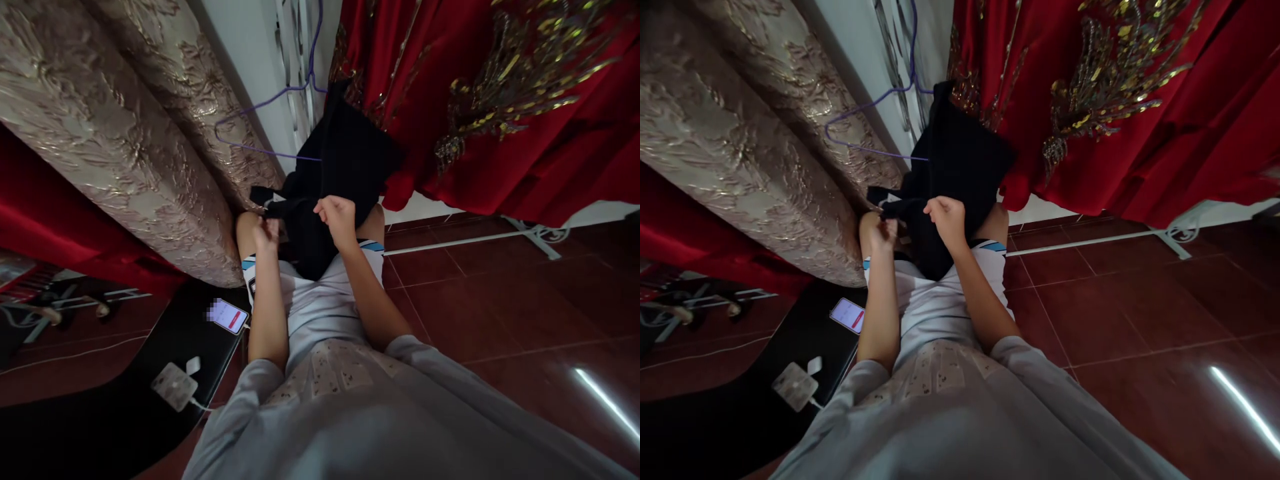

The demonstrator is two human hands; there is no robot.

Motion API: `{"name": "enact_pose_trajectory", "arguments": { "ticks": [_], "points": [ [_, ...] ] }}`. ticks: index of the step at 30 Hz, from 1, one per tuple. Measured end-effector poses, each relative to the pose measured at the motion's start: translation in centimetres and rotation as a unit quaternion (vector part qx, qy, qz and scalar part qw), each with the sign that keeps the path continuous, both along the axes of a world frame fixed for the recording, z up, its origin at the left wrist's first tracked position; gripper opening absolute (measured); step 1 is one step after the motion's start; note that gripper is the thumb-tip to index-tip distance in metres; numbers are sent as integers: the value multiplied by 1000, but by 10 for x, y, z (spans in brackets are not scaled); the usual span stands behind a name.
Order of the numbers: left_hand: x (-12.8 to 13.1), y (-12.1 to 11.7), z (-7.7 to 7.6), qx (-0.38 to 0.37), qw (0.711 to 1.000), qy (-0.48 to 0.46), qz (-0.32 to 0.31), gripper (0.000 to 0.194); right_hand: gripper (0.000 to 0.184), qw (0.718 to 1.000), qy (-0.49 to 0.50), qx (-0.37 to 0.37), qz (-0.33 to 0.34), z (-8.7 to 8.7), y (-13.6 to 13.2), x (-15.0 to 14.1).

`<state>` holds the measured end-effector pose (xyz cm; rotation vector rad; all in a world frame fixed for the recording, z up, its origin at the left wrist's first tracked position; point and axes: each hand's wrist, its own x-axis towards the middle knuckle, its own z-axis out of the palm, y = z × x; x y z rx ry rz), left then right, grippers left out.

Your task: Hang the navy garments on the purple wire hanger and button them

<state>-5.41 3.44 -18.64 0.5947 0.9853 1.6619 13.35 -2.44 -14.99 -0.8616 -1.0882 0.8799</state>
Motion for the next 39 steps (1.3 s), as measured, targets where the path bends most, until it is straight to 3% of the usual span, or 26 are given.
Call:
{"name": "enact_pose_trajectory", "arguments": {
  "ticks": [1, 3, 4, 6, 8, 11, 12, 14, 16, 18, 19, 21, 23, 25, 29, 33, 36, 38, 39],
  "points": [
    [12, -5, -8, -11, 1000, -15, 5, 31, 27, 1000, 6, -5, -20, -3, 3, 6],
    [33, -15, -7, 16, 1000, -18, -4, 21, 20, 999, -12, -4, -53, -10, 7, 17],
    [42, -21, 0, 55, 998, 0, -18, 17, 16, 998, -37, 7, -50, -12, 7, 20],
    [56, -34, 22, 168, 979, 100, -50, 15, 29, 995, -96, 37, 19, -13, 7, 20],
    [66, -47, 45, 276, 924, 255, -70, 18, 43, 984, -118, 55, 119, -12, 3, 13],
    [73, -60, 62, 346, 836, 425, -36, 27, 40, 980, -66, 32, 187, -6, -4, 2],
    [73, -59, 61, 349, 822, 449, -20, 31, 39, 980, -41, 16, 193, -4, -7, 0],
    [68, -53, 51, 339, 822, 457, -26, 42, 43, 976, 1, -16, 218, 2, -13, 2],
    [58, -45, 37, 320, 833, 443, -91, 56, 44, 966, 12, -37, 257, 10, -17, 8],
    [44, -39, 23, 293, 820, 459, -177, 67, 35, 957, -39, -36, 284, 24, -17, 16],
    [35, -37, 18, 279, 796, 489, -220, 69, 29, 955, -82, -22, 285, 32, -14, 19],
    [14, -37, 14, 253, 712, 580, -303, 63, 18, 955, -161, 36, 245, 50, 2, 25],
    [-11, -36, 16, 232, 613, 664, -359, 53, 12, 963, -193, 103, 156, 66, 29, 29],
    [-36, -34, 22, 207, 560, 712, -369, 44, 17, 971, -188, 133, 65, 73, 63, 31],
    [-82, -24, 38, 128, 550, 754, -334, 28, 17, 975, -203, 86, 20, 55, 107, 40],
    [-111, -14, 59, 120, 556, 785, -245, 19, 18, 971, -221, 86, -16, 36, 97, 72],
    [-109, -10, 88, 208, 630, 739, -114, 19, 19, 971, -209, 110, -25, 39, 81, 96],
    [-93, -7, 115, 294, 678, 673, -41, 19, 16, 975, -188, 114, -24, 45, 76, 101],
    [-81, -6, 128, 334, 688, 644, -23, 20, 14, 978, -176, 108, -18, 47, 74, 99]
  ]
}}
